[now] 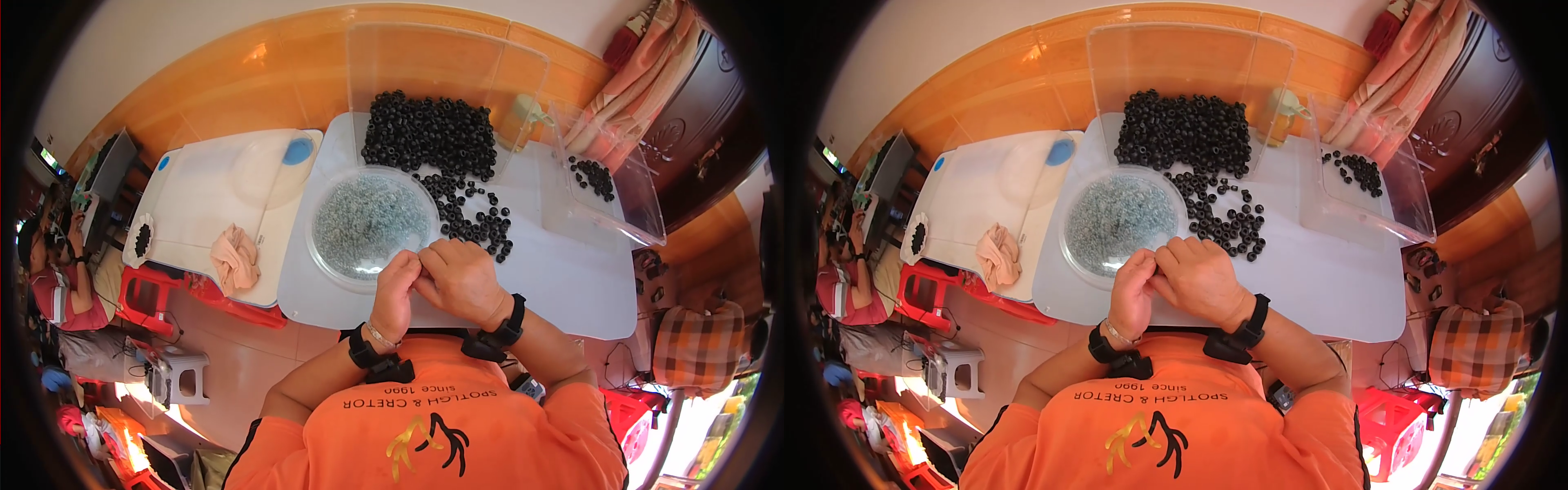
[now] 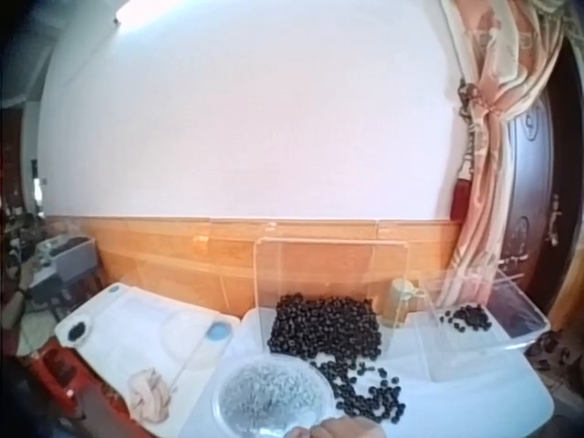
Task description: The recorder is assembling small black shoe components (possibly eyelets or similar) by inserting blue plastic pieces into them.
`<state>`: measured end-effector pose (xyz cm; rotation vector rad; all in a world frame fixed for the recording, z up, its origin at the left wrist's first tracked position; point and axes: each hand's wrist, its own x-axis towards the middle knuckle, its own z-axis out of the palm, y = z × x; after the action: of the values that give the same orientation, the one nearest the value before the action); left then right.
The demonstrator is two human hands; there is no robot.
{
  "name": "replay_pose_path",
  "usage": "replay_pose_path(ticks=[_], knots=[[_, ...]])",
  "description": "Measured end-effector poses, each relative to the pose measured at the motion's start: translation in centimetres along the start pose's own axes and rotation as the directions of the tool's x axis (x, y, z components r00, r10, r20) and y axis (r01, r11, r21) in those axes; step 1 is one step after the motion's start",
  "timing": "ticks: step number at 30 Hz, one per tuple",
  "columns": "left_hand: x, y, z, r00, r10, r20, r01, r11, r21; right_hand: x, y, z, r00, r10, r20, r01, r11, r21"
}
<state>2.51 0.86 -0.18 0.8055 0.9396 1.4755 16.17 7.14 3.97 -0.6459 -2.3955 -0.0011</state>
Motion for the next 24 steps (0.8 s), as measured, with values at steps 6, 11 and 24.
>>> replay_pose_path(ticks=[6,11,24], knots=[[0.4,0.8,0.1,0.998,0.013,-0.066,-0.011,0.999,0.042,0.5,-0.2,0.2,0.996,0.009,0.083,-0.006,0.999,-0.043],[0.7,0.6,-0.4,0.998,0.023,-0.054,-0.017,0.995,0.101,0.9,0.0,0.5,0.998,-0.022,0.054,0.025,0.998,-0.049],[-0.3,1.0,-1.4,0.987,0.035,0.159,-0.081,0.951,0.297,0.2,0.3,-0.7,0.993,-0.111,0.046,0.111,0.994,0.006]])
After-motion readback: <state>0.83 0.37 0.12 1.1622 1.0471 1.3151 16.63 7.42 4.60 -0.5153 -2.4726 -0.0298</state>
